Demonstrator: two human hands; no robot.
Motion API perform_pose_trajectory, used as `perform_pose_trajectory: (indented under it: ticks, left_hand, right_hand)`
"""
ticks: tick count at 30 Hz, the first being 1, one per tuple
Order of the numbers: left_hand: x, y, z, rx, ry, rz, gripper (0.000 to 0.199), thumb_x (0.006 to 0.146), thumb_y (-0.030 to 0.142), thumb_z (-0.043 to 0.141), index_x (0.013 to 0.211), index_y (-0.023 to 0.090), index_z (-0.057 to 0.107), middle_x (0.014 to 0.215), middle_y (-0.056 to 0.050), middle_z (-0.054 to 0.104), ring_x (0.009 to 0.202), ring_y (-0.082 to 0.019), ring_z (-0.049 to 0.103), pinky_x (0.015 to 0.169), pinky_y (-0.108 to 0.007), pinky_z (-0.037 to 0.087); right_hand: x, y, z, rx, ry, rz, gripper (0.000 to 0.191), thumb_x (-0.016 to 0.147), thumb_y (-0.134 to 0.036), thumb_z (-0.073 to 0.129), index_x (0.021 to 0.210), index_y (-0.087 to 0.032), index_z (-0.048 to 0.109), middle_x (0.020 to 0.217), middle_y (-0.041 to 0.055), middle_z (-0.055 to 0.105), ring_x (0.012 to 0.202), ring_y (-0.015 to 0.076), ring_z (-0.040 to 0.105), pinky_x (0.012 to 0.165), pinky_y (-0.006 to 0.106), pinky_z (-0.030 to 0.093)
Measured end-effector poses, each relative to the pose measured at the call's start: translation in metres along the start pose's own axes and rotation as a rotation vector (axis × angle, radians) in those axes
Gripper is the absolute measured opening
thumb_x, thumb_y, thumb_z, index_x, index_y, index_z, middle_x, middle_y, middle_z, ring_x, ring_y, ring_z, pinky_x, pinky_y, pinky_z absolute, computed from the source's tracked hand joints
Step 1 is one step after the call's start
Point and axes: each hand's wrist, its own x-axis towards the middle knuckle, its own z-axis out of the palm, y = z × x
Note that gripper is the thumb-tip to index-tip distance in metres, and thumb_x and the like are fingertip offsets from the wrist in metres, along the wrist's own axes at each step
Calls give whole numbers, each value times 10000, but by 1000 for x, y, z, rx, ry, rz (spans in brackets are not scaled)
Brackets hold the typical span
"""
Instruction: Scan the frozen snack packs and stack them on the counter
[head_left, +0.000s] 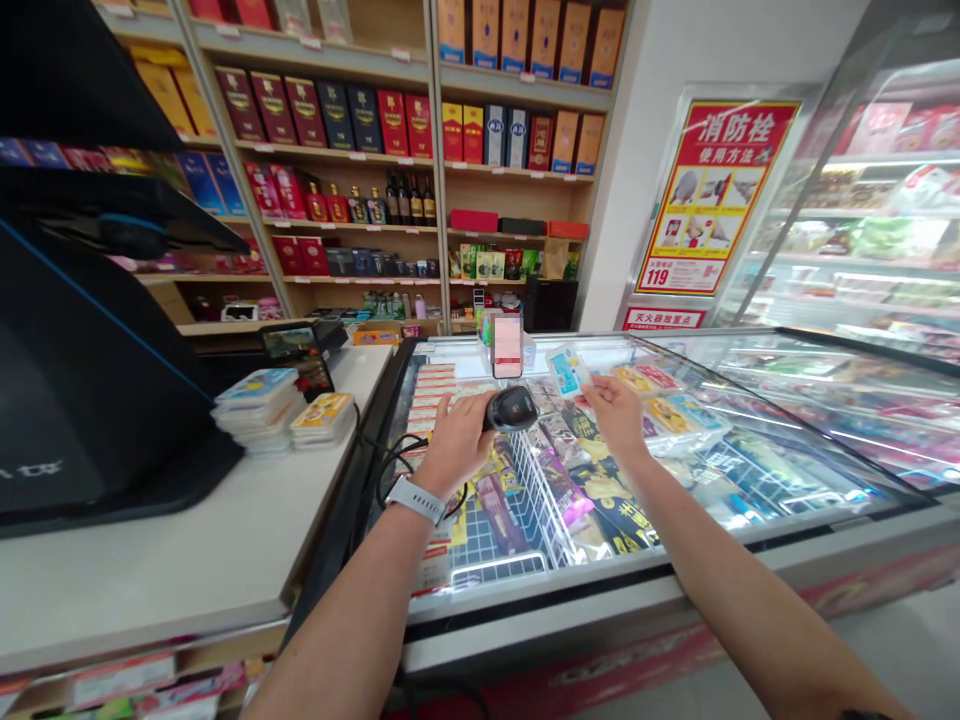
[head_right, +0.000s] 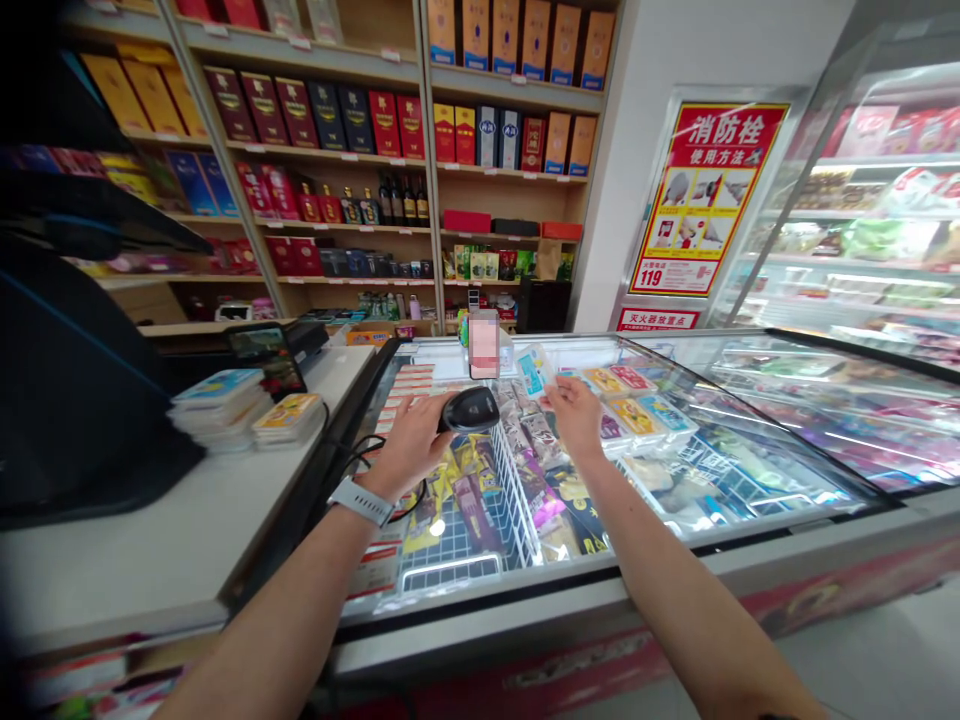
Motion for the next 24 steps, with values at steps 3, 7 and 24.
perform_pose_trajectory:
  ticks: [3, 7, 24]
  left_hand:
    - [0, 0, 0, -10, 16, -5, 514, 868, 160, 531, 1375, 203, 467, 1354, -98, 617, 1270, -269, 543, 1182, -549, 226]
    - [0, 0, 1, -10, 47, -24, 519, 867, 171, 528, 1380, 212, 460, 1353, -99, 619, 1271, -269, 545, 1188, -546, 213]
    - [2, -3, 0, 12, 125, -34, 545, 841, 159, 503, 1382, 183, 444, 1352, -114, 611, 1292, -277, 529, 1176, -532, 229]
  right_hand:
    - [-1, 1, 1, -12, -2, 11, 520, 639, -565, 788, 948, -168, 657, 724, 28, 708, 649, 210, 703, 723, 419, 631]
    - [-1, 2, 1, -24, -16, 13, 518, 650, -561, 776, 962, -162, 667, 752, 41, 715, 651, 210, 701, 722, 416, 626]
    - [1, 7, 4, -79, -44, 5, 488, 700, -550, 708, 993, -164, 641, 780, 59, 718, 673, 214, 701, 629, 364, 601]
